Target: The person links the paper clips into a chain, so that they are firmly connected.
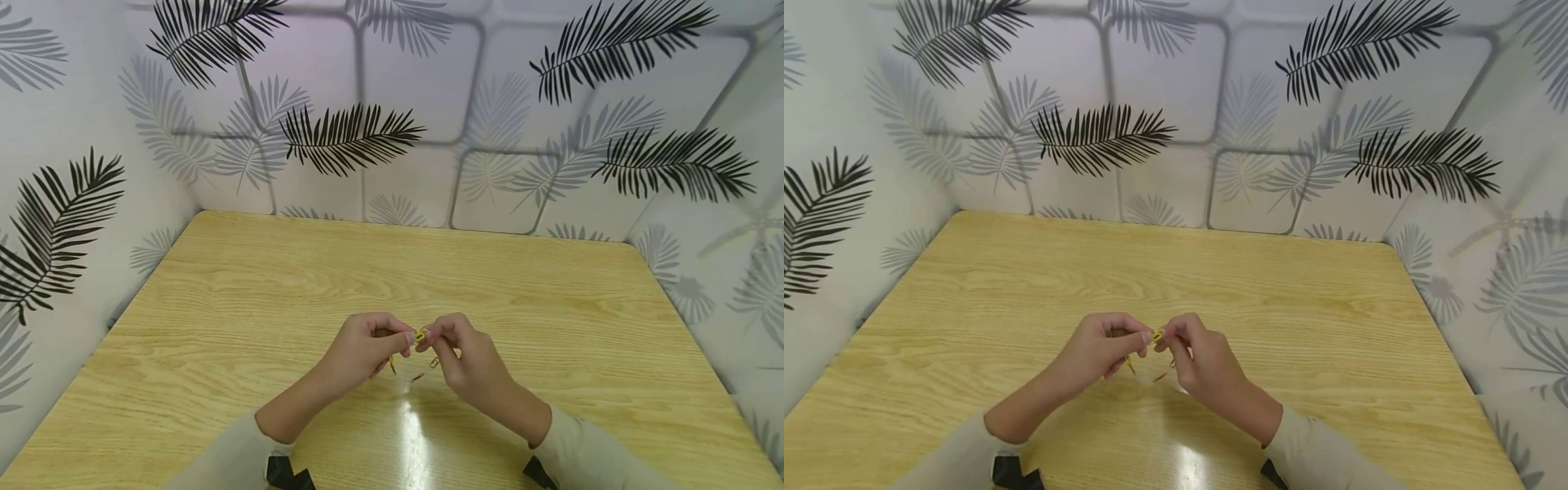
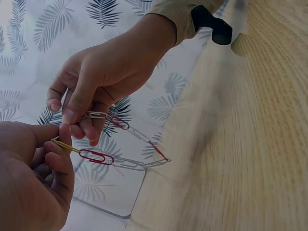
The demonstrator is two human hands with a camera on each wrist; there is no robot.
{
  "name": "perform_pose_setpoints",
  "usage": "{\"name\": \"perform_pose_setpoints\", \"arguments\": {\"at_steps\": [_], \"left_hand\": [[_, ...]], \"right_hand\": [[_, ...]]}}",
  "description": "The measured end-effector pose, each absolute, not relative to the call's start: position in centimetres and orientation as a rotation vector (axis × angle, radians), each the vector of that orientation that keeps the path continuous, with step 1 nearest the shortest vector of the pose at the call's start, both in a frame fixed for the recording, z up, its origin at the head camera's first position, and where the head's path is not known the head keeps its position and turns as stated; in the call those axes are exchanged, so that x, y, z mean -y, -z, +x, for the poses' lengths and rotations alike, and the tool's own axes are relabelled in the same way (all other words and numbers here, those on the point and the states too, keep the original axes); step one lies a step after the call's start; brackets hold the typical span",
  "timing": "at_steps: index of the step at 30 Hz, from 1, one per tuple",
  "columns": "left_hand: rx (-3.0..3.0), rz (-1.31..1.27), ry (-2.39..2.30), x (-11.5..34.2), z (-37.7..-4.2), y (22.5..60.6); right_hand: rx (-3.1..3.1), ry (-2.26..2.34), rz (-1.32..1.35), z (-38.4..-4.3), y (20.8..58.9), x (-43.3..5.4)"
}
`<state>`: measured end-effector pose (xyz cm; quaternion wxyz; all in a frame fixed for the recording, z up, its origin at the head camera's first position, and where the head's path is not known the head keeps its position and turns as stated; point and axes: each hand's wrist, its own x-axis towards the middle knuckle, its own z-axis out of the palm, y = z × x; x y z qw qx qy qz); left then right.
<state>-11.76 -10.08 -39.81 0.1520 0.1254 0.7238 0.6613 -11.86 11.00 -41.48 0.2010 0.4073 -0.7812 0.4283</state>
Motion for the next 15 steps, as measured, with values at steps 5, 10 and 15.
{"name": "perform_pose_setpoints", "arguments": {"at_steps": [5, 10, 15], "left_hand": [[-2.198, 0.402, -1.796, 10.31, -11.96, 39.80], [-2.198, 0.421, -1.791, 10.56, -12.06, 39.67], [-2.174, 0.390, -1.817, 10.79, -12.29, 39.83]], "right_hand": [[2.180, -1.277, 1.103, -11.88, 41.38, -11.07], [2.149, -1.326, 1.064, -12.00, 41.19, -11.16], [2.112, -1.347, 1.020, -12.21, 41.04, -11.31]]}}
